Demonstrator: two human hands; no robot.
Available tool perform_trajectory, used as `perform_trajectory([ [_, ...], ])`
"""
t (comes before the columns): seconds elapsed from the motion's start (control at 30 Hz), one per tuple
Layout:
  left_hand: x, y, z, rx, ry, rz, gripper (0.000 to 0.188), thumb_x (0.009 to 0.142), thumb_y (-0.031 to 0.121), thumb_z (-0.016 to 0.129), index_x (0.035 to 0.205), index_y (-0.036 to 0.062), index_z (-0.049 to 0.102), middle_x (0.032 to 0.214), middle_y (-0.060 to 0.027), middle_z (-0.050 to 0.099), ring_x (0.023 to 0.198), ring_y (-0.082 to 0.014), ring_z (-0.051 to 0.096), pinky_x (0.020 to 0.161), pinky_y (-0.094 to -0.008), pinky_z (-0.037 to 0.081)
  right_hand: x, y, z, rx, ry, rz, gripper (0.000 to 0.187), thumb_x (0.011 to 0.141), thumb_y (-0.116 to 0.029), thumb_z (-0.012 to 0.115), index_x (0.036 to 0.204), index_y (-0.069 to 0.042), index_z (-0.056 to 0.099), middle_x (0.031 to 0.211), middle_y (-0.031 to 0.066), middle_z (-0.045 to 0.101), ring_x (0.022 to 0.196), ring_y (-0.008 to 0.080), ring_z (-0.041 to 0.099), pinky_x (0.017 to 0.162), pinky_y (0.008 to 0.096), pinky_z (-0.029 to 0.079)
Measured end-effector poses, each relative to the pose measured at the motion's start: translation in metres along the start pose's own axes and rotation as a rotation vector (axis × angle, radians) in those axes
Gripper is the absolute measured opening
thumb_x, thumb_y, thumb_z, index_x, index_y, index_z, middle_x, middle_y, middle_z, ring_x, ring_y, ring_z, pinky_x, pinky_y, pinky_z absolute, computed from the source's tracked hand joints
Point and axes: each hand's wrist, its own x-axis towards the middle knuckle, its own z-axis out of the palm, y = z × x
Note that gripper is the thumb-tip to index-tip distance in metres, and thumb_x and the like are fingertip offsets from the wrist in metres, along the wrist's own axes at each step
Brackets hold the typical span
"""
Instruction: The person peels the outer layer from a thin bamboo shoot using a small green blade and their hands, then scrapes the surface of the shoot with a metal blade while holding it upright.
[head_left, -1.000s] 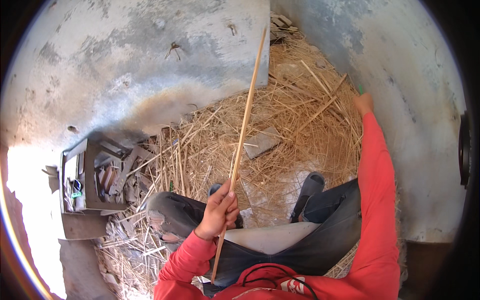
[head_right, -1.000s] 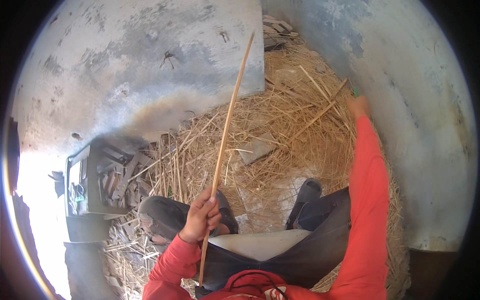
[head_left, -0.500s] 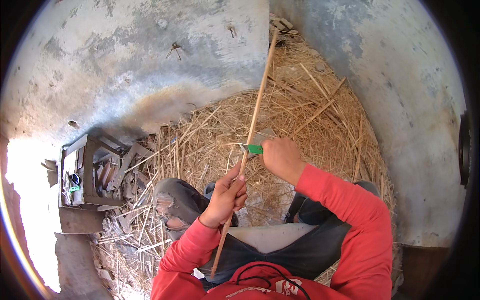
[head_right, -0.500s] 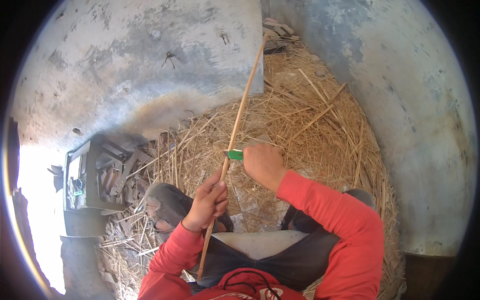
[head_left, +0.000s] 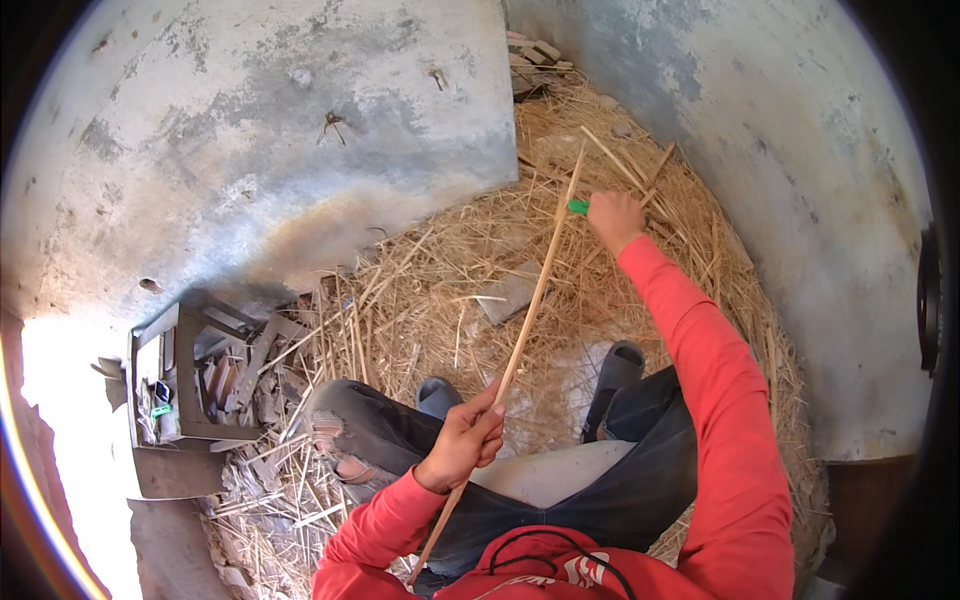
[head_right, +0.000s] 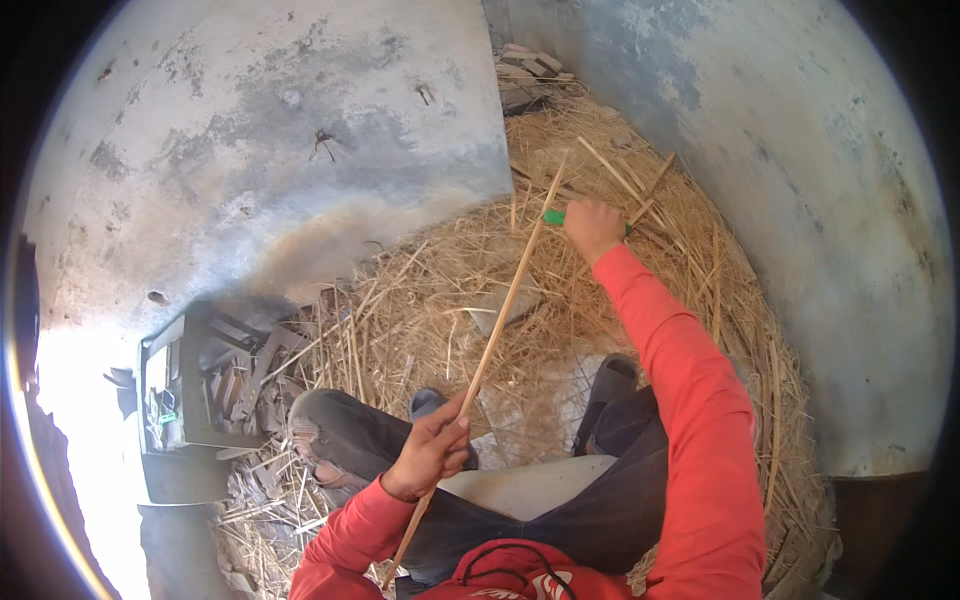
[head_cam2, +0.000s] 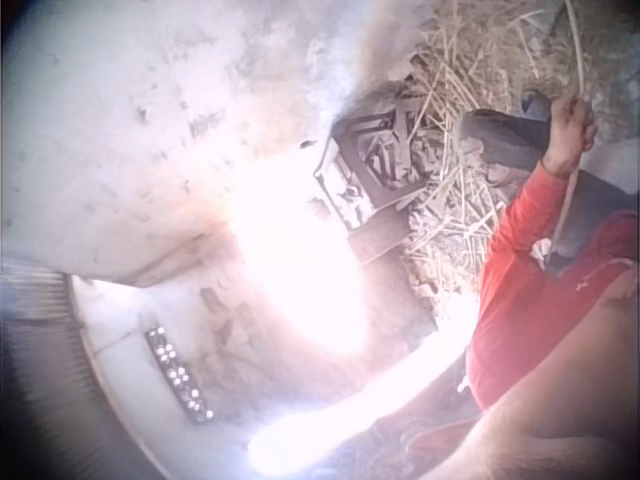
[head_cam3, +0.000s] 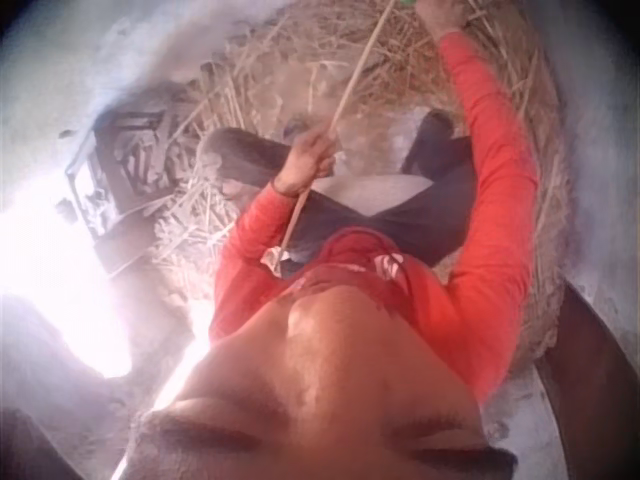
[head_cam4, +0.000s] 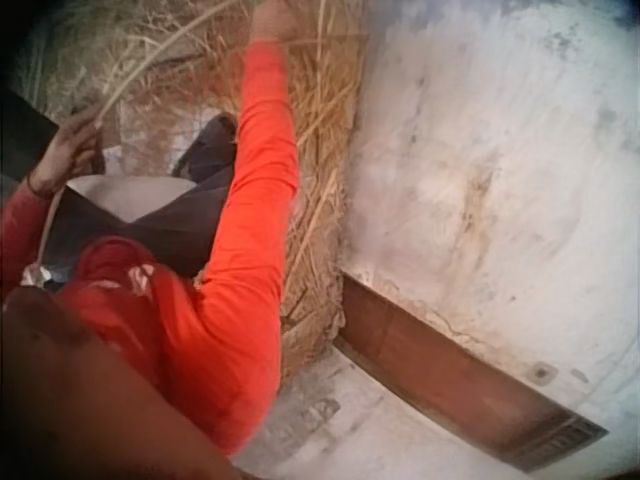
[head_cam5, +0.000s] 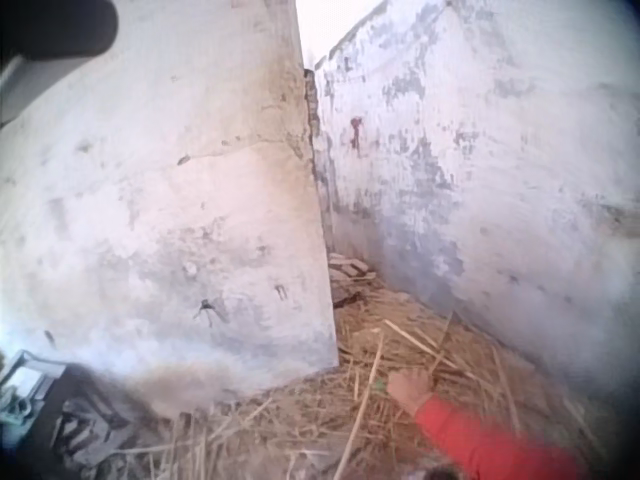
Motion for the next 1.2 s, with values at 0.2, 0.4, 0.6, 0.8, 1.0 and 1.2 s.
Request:
perform_trajectory([
  [0.2,-0.057,-0.042,-0.017,0.356,-0.155,-0.036,0.054,0.108,0.016,0.045,0.16,0.0148,0.029,0.067,0.007,0.034,0.046,-0.0049,0.032,0.041,-0.0213,0.029,0.015,0.102,-0.003,0.222,0.099,0.753,0.027,0.094,-0.026,0.066,0.106,-0.002,0.072,0.108,0.0198,0.073,0.095,0.033,0.072,0.081,0.0463,0.056],
  [0.4,-0.084,-0.004,-0.037,-0.11,0.2,0.124,0.053,0.109,0.018,0.044,0.159,0.0127,0.029,0.068,0.0036,0.037,0.049,-0.0056,0.032,0.042,-0.0207,0.03,0.011,0.261,-0.026,0.16,0.076,0.712,0.04,0.092,-0.029,0.067,0.12,-0.001,0.068,0.116,0.0211,0.07,0.1,0.0327,0.069,0.083,0.0442,0.055],
  [0.6,-0.046,0.045,-0.015,0.047,0.065,0.275,0.053,0.11,0.024,0.044,0.159,0.0104,0.029,0.069,0.0029,0.039,0.047,-0.0049,0.029,0.041,-0.0189,0.027,-0.014,0.043,-0.126,0.734,0.06,0.05,0.044,0.091,-0.047,0.071,0.095,-0.003,0.072,0.076,0.0057,0.066,0.063,0.0134,0.061,0.065,0.0342,0.053],
  [0.8,0.0,0.055,0.013,0.284,-0.026,0.284,0.055,0.11,0.021,0.042,0.161,0.0114,0.025,0.069,-0.0009,0.051,0.045,-0.0055,0.042,0.042,-0.0192,0.034,-0.085,-0.052,-0.113,1.244,-0.16,-0.258,0.047,0.094,-0.056,0.066,0.088,-0.009,0.07,0.062,-0.0041,0.051,0.058,0.01,0.05,0.06,0.0352,0.043],
  [1.0,0.02,0.057,0.028,0.222,-0.167,0.28,0.055,0.11,0.019,0.046,0.161,0.0101,0.026,0.063,0.0024,0.048,0.044,-0.005,0.041,0.042,-0.0209,0.035,-0.096,-0.056,-0.097,1.414,-0.302,-0.229,0.041,0.096,-0.046,0.067,0.083,-0.007,0.065,0.06,-0.0035,0.049,0.053,0.0116,0.045,0.053,0.0338,0.038],
  [1.2,0.041,0.05,0.018,0.09,0.06,0.403,0.054,0.108,0.015,0.049,0.159,0.0107,0.032,0.061,0.0084,0.033,0.046,-0.0025,0.029,0.044,-0.0209,0.027,-0.137,-0.063,-0.105,0.703,-0.002,-0.417,0.018,0.083,-0.02,0.068,0.077,-0.003,0.065,0.059,0.0138,0.058,0.052,0.0305,0.058,0.054,0.0426,0.047],
])
